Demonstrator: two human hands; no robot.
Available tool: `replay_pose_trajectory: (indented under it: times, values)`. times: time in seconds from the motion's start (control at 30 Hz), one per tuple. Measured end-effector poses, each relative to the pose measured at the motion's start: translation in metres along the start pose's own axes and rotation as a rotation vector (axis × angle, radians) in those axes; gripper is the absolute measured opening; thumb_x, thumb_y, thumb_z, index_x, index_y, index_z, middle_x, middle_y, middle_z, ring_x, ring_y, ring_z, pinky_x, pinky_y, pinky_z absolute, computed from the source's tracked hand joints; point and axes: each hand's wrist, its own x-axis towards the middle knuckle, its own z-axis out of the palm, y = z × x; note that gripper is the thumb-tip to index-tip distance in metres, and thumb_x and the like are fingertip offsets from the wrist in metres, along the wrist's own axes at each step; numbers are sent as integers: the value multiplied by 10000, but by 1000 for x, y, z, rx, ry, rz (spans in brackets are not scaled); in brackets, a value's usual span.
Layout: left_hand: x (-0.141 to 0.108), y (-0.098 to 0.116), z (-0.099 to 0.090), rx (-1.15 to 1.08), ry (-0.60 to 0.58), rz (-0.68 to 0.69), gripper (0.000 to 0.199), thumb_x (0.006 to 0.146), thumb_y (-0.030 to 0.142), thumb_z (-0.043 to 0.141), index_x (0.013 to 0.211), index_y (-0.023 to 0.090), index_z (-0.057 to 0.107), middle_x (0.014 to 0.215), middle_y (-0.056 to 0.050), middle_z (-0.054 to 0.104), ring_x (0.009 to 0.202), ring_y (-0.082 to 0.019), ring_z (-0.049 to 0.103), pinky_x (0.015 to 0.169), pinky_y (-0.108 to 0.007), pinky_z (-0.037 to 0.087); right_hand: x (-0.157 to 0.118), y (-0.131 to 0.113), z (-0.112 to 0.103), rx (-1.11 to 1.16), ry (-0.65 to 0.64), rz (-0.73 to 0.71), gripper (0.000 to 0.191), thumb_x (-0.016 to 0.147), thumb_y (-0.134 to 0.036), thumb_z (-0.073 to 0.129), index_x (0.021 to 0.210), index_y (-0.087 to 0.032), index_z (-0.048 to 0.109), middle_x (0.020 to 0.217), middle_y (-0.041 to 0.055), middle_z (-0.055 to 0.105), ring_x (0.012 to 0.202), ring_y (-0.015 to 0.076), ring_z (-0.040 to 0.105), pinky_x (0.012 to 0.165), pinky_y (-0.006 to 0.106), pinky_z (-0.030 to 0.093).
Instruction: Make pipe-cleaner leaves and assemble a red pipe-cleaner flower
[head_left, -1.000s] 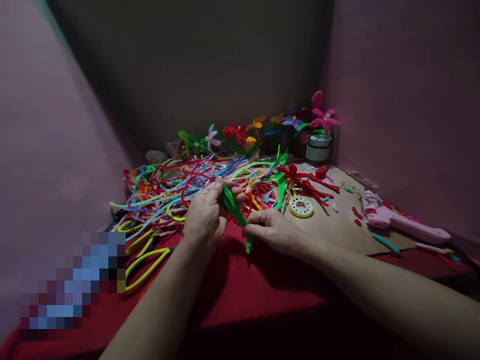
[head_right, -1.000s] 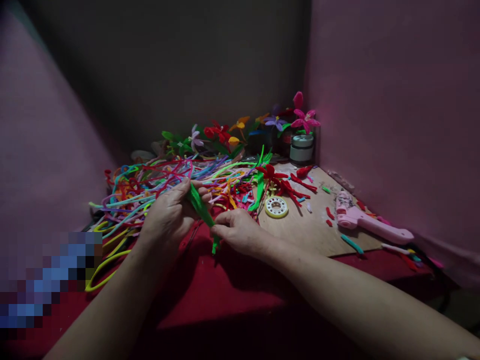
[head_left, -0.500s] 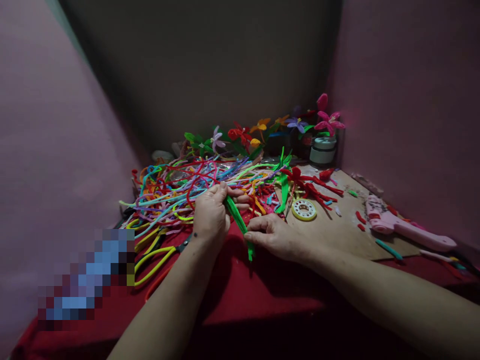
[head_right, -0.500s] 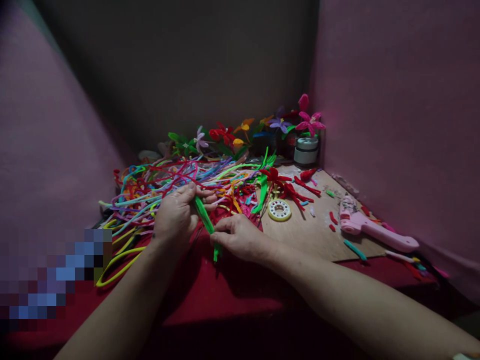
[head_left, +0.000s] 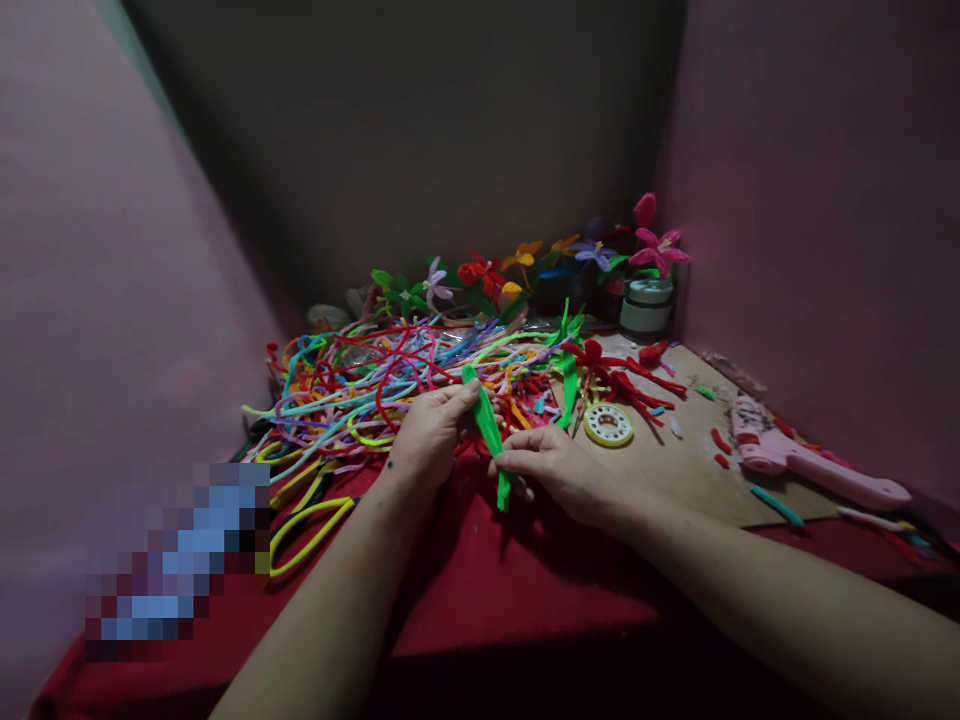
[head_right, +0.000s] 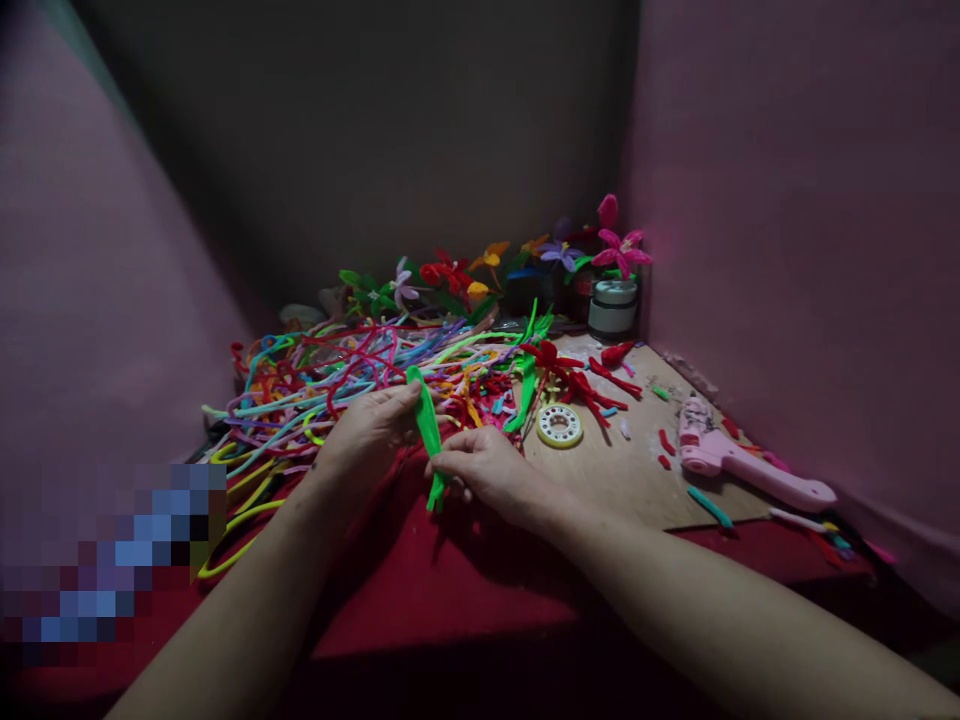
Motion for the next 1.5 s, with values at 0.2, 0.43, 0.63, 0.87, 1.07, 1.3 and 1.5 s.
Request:
replay_pose_trajectory:
  times: [0.2, 0.43, 0.63, 0.87, 1.07, 1.3, 1.5]
  values:
    - [-5, -6, 7, 34, -49, 12, 298, 667, 393, 633, 668, 95, 636, 593, -54, 614, 510, -133, 558, 550, -253, 460, 4, 3, -1, 131, 11, -8, 168, 666, -275, 602, 608, -117, 591, 508, -20, 525, 442, 57, 417, 470, 202, 325]
    - [-10, -2, 14, 150, -52, 105, 283, 641, 396, 659, 667, 116, 631, 523, 19, 518, 463, -70, 435, 449, -180, 329, 7, 9, -7, 256, 35, 11, 302, 671, -387, 623, 632, -87, 635, 555, 38, 597, 435, 74, 465, 464, 213, 346]
    - [-10, -3, 14, 80, -44, 90, 268, 633, 356, 673, 580, 127, 543, 510, 38, 453, 447, -56, 397, 435, -176, 309, 7, 9, -9, 328, -5, 22, 322, 675, -423, 625, 666, -101, 635, 574, 39, 611, 454, 86, 494, 471, 216, 355]
    - [-14, -1, 22, 119, 5, 112, 312, 627, 367, 664, 500, 135, 499, 413, 59, 358, 371, -50, 341, 385, -191, 276, 5, 4, -6, 357, 84, 81, 261, 609, -345, 691, 586, -104, 593, 475, 8, 545, 410, 75, 436, 428, 211, 295]
    - [-11, -6, 19, 131, -33, 174, 317, 661, 388, 636, 518, 142, 494, 421, 45, 420, 376, -57, 379, 401, -200, 286, 4, 5, -9, 329, 90, 32, 258, 662, -368, 645, 652, -112, 612, 518, 2, 539, 438, 68, 432, 444, 212, 287]
    - [-10, -5, 18, 145, 14, 180, 339, 630, 389, 662, 504, 157, 449, 407, 64, 366, 345, -48, 329, 367, -206, 217, 2, 5, -9, 322, 3, 74, 250, 684, -361, 622, 666, -112, 621, 510, 8, 524, 426, 80, 441, 435, 228, 301]
    - [-5, -8, 12, 107, 63, 215, 362, 617, 388, 675, 512, 156, 418, 447, 78, 286, 377, -25, 231, 387, -207, 165, 4, 7, -9, 260, 38, 106, 254, 677, -352, 636, 640, -101, 637, 475, 3, 512, 418, 71, 449, 429, 210, 310]
